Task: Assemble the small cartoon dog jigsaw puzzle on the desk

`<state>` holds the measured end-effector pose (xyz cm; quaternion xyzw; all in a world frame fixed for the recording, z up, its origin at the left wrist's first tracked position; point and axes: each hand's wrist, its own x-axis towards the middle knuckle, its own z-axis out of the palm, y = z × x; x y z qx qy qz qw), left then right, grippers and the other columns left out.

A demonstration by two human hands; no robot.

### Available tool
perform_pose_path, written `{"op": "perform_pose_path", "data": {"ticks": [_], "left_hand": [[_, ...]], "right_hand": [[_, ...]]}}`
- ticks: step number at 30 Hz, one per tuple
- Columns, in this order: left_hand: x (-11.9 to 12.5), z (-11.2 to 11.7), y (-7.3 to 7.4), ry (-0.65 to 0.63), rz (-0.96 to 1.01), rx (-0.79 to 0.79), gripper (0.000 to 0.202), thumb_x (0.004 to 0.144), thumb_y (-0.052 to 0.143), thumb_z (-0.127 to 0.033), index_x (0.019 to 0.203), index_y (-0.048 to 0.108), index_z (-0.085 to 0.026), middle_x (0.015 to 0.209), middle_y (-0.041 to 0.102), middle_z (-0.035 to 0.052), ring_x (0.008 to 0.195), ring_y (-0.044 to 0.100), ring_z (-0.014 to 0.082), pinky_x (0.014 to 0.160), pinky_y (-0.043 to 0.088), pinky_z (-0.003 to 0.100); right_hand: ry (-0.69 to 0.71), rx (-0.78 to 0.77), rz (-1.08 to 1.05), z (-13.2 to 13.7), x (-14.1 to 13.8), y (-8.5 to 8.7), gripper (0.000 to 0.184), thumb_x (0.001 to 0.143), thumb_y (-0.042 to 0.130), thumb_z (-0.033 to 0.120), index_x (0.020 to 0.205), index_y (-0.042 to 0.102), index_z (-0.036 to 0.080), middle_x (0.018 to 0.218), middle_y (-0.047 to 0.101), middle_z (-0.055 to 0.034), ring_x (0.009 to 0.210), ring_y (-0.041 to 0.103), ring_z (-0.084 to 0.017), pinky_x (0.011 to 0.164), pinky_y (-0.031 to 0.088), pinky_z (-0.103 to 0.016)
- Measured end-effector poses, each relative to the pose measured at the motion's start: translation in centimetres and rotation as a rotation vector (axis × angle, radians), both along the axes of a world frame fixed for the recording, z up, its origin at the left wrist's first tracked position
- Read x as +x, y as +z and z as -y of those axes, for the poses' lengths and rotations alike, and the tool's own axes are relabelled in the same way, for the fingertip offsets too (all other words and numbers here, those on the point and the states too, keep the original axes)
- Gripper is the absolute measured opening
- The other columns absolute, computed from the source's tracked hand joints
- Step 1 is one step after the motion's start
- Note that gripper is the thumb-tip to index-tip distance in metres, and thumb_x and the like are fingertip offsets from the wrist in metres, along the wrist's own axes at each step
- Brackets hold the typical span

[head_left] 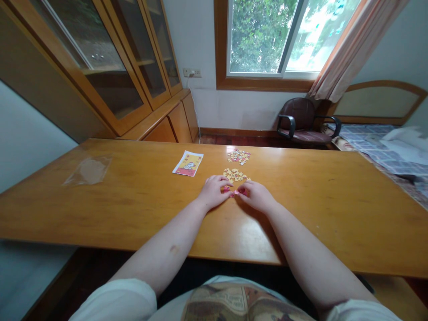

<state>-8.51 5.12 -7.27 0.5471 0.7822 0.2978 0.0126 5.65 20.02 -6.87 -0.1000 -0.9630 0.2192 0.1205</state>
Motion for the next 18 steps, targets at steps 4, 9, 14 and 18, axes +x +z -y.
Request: {"op": "perform_pose_path", "data": {"ticks": [4, 9, 14, 18], "left_hand": [[-0.1, -0.01, 0.01, -0.017, -0.024, -0.094, 0.015, 0.077, 0.069, -0.039, 0.082, 0.075, -0.027, 0.104, 0.065, 0.0028, 0.103, 0.053, 0.0229, 0.096, 0.041, 0.041], [0.0, -0.11, -0.17, -0.045, -0.046, -0.124, 0.013, 0.077, 0.069, -0.039, 0.08, 0.076, -0.028, 0.104, 0.065, 0.003, 0.104, 0.052, 0.0235, 0.096, 0.04, 0.042], [0.06, -0.07, -0.36, -0.056, -0.047, -0.11, 0.011, 0.078, 0.068, -0.036, 0.08, 0.076, -0.029, 0.106, 0.065, 0.0024, 0.106, 0.051, 0.0238, 0.097, 0.04, 0.042], [0.15, -0.05, -0.4, -0.07, -0.05, -0.112, 0.01, 0.078, 0.067, -0.033, 0.08, 0.076, -0.03, 0.107, 0.065, 0.0019, 0.107, 0.051, 0.0233, 0.097, 0.039, 0.042]], "right_hand": [[-0.003, 0.031, 0.105, 0.24, -0.08, 0.19, 0.02, 0.085, 0.06, 0.038, 0.084, 0.07, 0.02, 0.084, 0.069, -0.0043, 0.074, 0.06, -0.014, 0.069, 0.043, -0.024], [-0.026, 0.054, 0.183, 0.6, -0.26, 0.61, 0.022, 0.087, 0.058, 0.038, 0.085, 0.071, 0.02, 0.085, 0.069, -0.0057, 0.077, 0.061, -0.015, 0.07, 0.042, -0.023], [-0.032, 0.063, 0.194, 0.72, -0.34, 0.72, 0.021, 0.087, 0.058, 0.037, 0.085, 0.071, 0.02, 0.085, 0.07, -0.006, 0.079, 0.062, -0.016, 0.071, 0.043, -0.023], [-0.028, 0.044, 0.191, 0.74, -0.39, 0.65, 0.018, 0.085, 0.059, 0.033, 0.084, 0.071, 0.02, 0.085, 0.07, -0.0053, 0.078, 0.062, -0.016, 0.07, 0.043, -0.023]]}}
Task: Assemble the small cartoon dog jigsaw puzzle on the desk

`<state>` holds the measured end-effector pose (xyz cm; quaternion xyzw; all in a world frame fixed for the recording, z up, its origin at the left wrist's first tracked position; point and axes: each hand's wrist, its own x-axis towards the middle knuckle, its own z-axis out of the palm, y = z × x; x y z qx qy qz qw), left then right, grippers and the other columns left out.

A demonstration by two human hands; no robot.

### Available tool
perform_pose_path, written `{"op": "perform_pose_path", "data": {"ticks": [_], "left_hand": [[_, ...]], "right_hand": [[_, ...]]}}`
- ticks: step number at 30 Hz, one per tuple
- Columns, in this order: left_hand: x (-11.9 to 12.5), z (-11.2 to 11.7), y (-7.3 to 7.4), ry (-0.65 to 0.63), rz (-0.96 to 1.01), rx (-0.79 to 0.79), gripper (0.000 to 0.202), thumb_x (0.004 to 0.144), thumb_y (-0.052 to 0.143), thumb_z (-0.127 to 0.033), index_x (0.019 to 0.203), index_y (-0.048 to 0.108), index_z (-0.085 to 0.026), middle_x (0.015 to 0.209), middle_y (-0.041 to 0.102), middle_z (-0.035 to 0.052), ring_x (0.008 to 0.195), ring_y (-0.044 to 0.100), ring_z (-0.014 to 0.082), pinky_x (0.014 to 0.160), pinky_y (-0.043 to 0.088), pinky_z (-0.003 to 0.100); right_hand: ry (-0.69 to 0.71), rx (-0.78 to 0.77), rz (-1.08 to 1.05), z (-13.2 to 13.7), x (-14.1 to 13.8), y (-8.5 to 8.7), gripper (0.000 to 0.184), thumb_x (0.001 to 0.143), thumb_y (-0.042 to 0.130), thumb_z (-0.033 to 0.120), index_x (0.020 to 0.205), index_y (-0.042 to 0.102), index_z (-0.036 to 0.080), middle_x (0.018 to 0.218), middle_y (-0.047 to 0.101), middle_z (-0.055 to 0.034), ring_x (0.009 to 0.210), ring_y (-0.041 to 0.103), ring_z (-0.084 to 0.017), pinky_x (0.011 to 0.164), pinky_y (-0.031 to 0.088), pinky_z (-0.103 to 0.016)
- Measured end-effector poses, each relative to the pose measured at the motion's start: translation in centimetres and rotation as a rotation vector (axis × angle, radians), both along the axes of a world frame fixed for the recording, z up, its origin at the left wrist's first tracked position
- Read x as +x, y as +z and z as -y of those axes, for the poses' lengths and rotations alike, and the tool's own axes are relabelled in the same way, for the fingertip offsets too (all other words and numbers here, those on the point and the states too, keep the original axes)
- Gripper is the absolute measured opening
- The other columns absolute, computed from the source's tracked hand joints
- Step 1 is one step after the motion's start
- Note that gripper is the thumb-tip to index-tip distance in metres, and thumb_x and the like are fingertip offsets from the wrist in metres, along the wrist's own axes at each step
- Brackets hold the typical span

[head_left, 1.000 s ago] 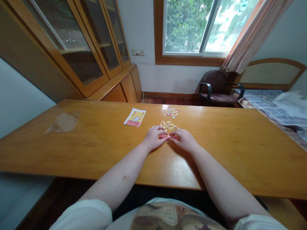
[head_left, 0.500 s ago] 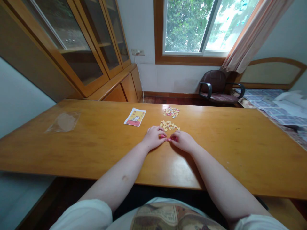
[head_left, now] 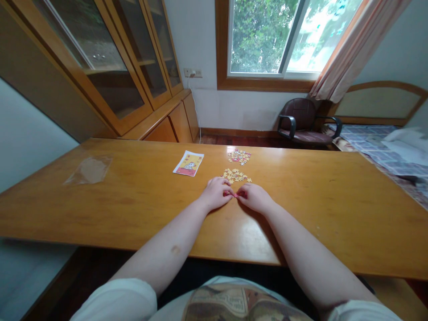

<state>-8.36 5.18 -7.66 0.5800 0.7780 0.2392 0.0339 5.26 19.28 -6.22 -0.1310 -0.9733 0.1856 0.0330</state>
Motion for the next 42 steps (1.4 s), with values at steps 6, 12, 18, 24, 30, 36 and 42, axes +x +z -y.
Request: {"op": "perform_pose_path", "data": {"ticks": [6, 12, 18, 24, 30, 36, 42], "left_hand": [[0.0, 0.0, 0.0, -0.012, 0.002, -0.022, 0.012, 0.08, 0.065, -0.033, 0.081, 0.076, -0.029, 0.106, 0.065, 0.0019, 0.105, 0.052, 0.0226, 0.096, 0.04, 0.041], [-0.1, 0.1, 0.1, -0.027, -0.001, -0.035, 0.013, 0.08, 0.064, -0.032, 0.081, 0.076, -0.029, 0.105, 0.065, 0.0025, 0.104, 0.053, 0.0228, 0.096, 0.04, 0.041], [0.2, 0.2, 0.5, -0.027, -0.004, -0.034, 0.014, 0.081, 0.063, -0.031, 0.08, 0.076, -0.027, 0.104, 0.065, 0.0036, 0.105, 0.053, 0.0229, 0.097, 0.04, 0.042], [0.3, 0.2, 0.5, -0.039, 0.0, -0.034, 0.014, 0.081, 0.062, -0.031, 0.081, 0.076, -0.027, 0.103, 0.065, 0.0039, 0.104, 0.053, 0.0227, 0.096, 0.041, 0.041], [-0.1, 0.2, 0.3, -0.087, 0.011, -0.039, 0.014, 0.082, 0.061, -0.029, 0.081, 0.075, -0.026, 0.101, 0.066, 0.0031, 0.098, 0.056, 0.0204, 0.09, 0.044, 0.036], [0.0, 0.2, 0.3, -0.096, -0.004, -0.051, 0.014, 0.081, 0.061, -0.027, 0.079, 0.075, -0.026, 0.098, 0.067, 0.0028, 0.096, 0.057, 0.0199, 0.09, 0.044, 0.035], [0.3, 0.3, 0.7, -0.096, 0.002, -0.05, 0.014, 0.08, 0.061, -0.027, 0.077, 0.074, -0.025, 0.096, 0.067, 0.0029, 0.094, 0.057, 0.0198, 0.09, 0.044, 0.036]], "right_hand": [[0.015, -0.013, -0.007, 0.0, 0.0, -0.1, 0.015, 0.084, 0.06, 0.03, 0.085, 0.071, 0.02, 0.086, 0.069, -0.0042, 0.078, 0.061, -0.015, 0.07, 0.043, -0.023], [0.024, 0.004, 0.004, 0.1, -0.1, -0.1, 0.017, 0.085, 0.06, 0.032, 0.085, 0.071, 0.02, 0.084, 0.068, -0.0046, 0.077, 0.06, -0.015, 0.07, 0.042, -0.023], [-0.113, -0.026, -0.015, -2.0, 1.1, 1.0, 0.017, 0.084, 0.061, 0.032, 0.09, 0.072, 0.021, 0.09, 0.068, -0.0048, 0.078, 0.061, -0.014, 0.068, 0.042, -0.023], [-0.279, -0.099, 0.257, -4.9, 2.7, 1.2, 0.014, 0.069, 0.069, 0.02, 0.081, 0.074, 0.023, 0.078, 0.071, -0.0025, 0.066, 0.062, -0.015, 0.055, 0.038, -0.023], [-0.227, -0.223, 0.298, -6.1, 3.6, 0.8, 0.019, 0.06, 0.07, 0.015, 0.078, 0.071, 0.02, 0.075, 0.071, -0.0013, 0.063, 0.062, -0.015, 0.054, 0.04, -0.022], [-0.277, -0.238, 0.359, -6.5, 4.0, 1.3, 0.012, 0.06, 0.068, 0.012, 0.07, 0.07, 0.019, 0.07, 0.07, -0.0025, 0.062, 0.061, -0.015, 0.054, 0.039, -0.023], [-0.292, -0.21, 0.38, -4.8, 3.5, 2.1, 0.009, 0.062, 0.068, 0.016, 0.07, 0.07, 0.019, 0.063, 0.066, -0.0019, 0.055, 0.058, -0.014, 0.049, 0.035, -0.023]]}}
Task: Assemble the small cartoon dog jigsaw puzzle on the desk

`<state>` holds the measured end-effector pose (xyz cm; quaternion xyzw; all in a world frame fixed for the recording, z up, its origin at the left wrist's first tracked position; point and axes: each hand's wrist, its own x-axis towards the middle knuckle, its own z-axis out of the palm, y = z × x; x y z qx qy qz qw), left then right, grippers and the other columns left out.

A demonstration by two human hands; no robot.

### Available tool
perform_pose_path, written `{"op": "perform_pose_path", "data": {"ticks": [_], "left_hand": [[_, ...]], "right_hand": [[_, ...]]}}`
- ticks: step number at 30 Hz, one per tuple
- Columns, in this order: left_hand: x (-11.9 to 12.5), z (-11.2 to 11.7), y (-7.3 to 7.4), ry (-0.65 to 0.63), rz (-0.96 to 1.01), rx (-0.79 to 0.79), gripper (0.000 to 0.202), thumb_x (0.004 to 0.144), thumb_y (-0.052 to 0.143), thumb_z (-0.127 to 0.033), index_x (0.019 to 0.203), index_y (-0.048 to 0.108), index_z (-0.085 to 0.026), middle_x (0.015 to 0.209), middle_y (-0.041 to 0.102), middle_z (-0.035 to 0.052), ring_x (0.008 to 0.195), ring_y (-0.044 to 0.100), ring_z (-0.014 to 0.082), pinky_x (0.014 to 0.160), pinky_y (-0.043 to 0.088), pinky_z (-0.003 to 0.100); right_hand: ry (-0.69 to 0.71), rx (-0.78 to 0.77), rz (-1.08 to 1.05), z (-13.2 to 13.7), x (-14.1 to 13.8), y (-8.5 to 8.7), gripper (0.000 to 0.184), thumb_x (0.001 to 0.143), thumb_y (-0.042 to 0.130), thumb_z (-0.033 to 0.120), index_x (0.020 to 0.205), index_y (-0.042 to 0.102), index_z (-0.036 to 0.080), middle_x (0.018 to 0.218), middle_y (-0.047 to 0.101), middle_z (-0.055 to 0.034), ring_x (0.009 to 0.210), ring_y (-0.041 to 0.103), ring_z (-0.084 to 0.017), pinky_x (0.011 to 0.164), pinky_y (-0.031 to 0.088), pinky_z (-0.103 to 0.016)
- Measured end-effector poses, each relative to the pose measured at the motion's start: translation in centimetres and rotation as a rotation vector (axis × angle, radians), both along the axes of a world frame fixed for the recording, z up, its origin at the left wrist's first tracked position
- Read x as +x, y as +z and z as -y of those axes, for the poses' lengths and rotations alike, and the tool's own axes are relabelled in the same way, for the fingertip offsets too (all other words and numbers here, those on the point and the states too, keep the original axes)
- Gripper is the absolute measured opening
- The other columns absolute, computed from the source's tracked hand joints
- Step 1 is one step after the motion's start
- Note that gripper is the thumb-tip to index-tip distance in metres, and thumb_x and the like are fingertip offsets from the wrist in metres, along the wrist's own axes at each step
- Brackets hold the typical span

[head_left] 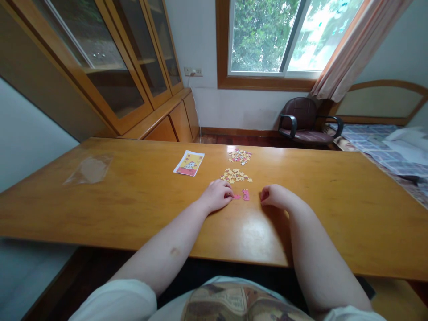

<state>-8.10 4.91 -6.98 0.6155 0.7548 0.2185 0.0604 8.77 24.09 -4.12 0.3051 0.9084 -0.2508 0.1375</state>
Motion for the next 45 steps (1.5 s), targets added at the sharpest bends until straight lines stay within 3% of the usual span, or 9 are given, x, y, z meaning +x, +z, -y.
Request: {"op": "perform_pose_path", "data": {"ticks": [8, 15, 21, 36, 45], "left_hand": [[0.0, 0.0, 0.0, 0.003, 0.024, -0.009, 0.012, 0.08, 0.062, -0.028, 0.078, 0.074, -0.025, 0.095, 0.067, 0.003, 0.096, 0.057, 0.0201, 0.091, 0.044, 0.035], [0.0, 0.1, 0.0, -0.007, 0.009, 0.006, 0.011, 0.079, 0.062, -0.027, 0.077, 0.073, -0.025, 0.093, 0.067, 0.0018, 0.094, 0.057, 0.0196, 0.088, 0.044, 0.034], [0.2, 0.0, 0.0, 0.003, 0.011, -0.001, 0.012, 0.08, 0.061, -0.027, 0.076, 0.072, -0.024, 0.094, 0.067, 0.003, 0.094, 0.057, 0.0197, 0.089, 0.044, 0.035], [0.3, -0.1, -0.1, 0.001, -0.014, 0.01, 0.011, 0.079, 0.061, -0.026, 0.073, 0.07, -0.023, 0.091, 0.067, 0.0021, 0.091, 0.057, 0.0191, 0.086, 0.044, 0.034], [0.3, -0.1, -0.1, -0.003, -0.026, 0.008, 0.013, 0.08, 0.061, -0.028, 0.072, 0.07, -0.023, 0.093, 0.067, 0.0022, 0.091, 0.056, 0.0191, 0.085, 0.044, 0.034]], "right_hand": [[0.182, -0.001, -0.102, 1.6, -0.7, -0.7, 0.009, 0.061, 0.064, 0.015, 0.068, 0.066, 0.021, 0.066, 0.066, 0.0008, 0.06, 0.056, -0.013, 0.053, 0.035, -0.022], [0.191, -0.061, -0.216, 2.7, -1.1, -0.9, 0.003, 0.068, 0.066, 0.02, 0.071, 0.066, 0.02, 0.066, 0.066, 0.0019, 0.061, 0.056, -0.012, 0.056, 0.036, -0.021], [0.204, -0.134, -0.372, 3.5, -1.8, -0.9, 0.008, 0.078, 0.06, 0.02, 0.078, 0.069, 0.019, 0.079, 0.07, 0.0, 0.068, 0.058, -0.012, 0.063, 0.04, -0.021], [0.264, -0.018, -0.434, 3.6, -2.8, -2.1, 0.013, 0.081, 0.062, 0.019, 0.086, 0.074, 0.021, 0.086, 0.071, -0.0023, 0.078, 0.061, -0.015, 0.072, 0.043, -0.023], [0.249, 0.02, -0.441, 3.6, -2.7, -1.8, 0.013, 0.082, 0.062, 0.023, 0.087, 0.074, 0.021, 0.084, 0.069, -0.003, 0.077, 0.059, -0.015, 0.071, 0.043, -0.024]]}}
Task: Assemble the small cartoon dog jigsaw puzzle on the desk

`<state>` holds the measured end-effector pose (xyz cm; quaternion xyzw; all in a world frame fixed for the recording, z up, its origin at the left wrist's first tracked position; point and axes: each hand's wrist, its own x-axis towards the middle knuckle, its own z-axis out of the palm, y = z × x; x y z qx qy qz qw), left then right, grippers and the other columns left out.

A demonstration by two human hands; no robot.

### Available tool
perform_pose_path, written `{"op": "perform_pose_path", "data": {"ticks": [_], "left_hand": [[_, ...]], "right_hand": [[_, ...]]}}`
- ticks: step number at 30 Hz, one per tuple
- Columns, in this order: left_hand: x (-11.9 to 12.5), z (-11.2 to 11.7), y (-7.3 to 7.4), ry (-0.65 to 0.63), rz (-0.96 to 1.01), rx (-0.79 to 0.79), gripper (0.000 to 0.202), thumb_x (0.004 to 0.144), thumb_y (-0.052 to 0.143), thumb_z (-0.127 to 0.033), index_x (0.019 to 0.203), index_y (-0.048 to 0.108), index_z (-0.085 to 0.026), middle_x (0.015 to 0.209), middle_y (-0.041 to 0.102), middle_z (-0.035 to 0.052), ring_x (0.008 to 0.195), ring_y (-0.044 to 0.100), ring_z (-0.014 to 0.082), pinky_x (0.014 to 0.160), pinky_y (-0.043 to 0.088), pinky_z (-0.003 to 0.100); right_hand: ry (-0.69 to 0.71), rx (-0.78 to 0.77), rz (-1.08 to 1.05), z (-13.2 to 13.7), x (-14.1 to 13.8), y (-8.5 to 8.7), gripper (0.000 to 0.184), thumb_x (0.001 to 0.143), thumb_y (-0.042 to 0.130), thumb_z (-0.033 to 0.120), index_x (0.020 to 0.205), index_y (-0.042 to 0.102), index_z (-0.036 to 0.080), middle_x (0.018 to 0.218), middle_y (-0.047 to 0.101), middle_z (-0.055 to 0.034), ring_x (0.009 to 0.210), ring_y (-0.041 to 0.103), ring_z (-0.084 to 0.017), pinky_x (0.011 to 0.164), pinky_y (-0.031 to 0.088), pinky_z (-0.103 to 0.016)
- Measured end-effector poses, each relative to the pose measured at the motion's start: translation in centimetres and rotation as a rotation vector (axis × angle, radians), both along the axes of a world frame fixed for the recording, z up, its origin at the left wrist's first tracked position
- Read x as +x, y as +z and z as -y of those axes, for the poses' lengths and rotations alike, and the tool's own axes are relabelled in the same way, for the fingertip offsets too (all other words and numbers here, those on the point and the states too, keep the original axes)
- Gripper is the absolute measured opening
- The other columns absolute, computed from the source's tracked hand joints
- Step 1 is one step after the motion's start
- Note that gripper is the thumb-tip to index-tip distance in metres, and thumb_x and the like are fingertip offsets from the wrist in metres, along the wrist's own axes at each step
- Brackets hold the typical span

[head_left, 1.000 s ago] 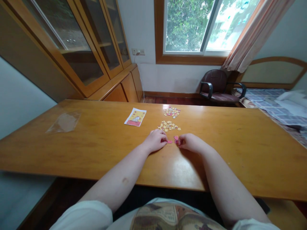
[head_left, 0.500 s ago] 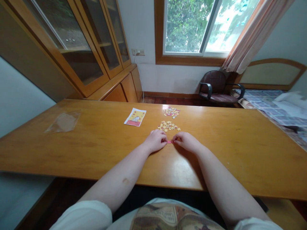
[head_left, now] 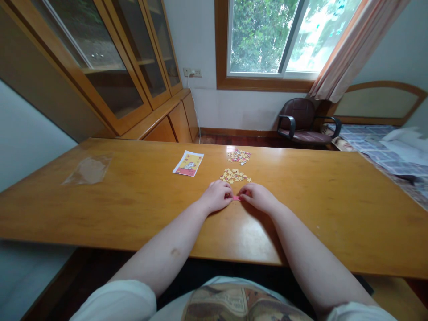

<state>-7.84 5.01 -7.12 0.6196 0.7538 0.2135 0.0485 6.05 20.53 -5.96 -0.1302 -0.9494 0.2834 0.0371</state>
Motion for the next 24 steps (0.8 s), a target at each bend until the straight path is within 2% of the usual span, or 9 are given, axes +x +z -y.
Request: {"op": "perform_pose_path", "data": {"ticks": [6, 13, 24], "left_hand": [[0.06, 0.04, 0.21, 0.007, -0.009, -0.008, 0.011, 0.078, 0.061, -0.024, 0.073, 0.07, -0.023, 0.092, 0.068, 0.002, 0.092, 0.057, 0.0194, 0.086, 0.043, 0.034], [-0.03, 0.0, 0.09, 0.004, -0.004, -0.011, 0.011, 0.079, 0.061, -0.025, 0.074, 0.071, -0.023, 0.091, 0.068, 0.0019, 0.091, 0.057, 0.0195, 0.086, 0.044, 0.034], [0.17, 0.1, 0.46, 0.009, 0.005, -0.024, 0.012, 0.08, 0.06, -0.025, 0.074, 0.07, -0.022, 0.091, 0.067, 0.0026, 0.092, 0.056, 0.02, 0.085, 0.044, 0.034]], "right_hand": [[0.001, -0.023, 0.01, -0.77, 0.54, 0.19, 0.013, 0.078, 0.066, 0.025, 0.088, 0.074, 0.021, 0.086, 0.069, -0.004, 0.079, 0.06, -0.015, 0.074, 0.044, -0.024], [0.03, 0.017, 0.06, -0.29, 0.36, -0.13, 0.017, 0.081, 0.065, 0.033, 0.088, 0.074, 0.022, 0.086, 0.071, -0.0043, 0.076, 0.062, -0.016, 0.068, 0.044, -0.024], [0.003, 0.027, 0.086, 0.2, 0.08, -0.21, 0.015, 0.081, 0.064, 0.035, 0.084, 0.071, 0.022, 0.083, 0.072, -0.0022, 0.073, 0.062, -0.015, 0.063, 0.041, -0.023]]}}
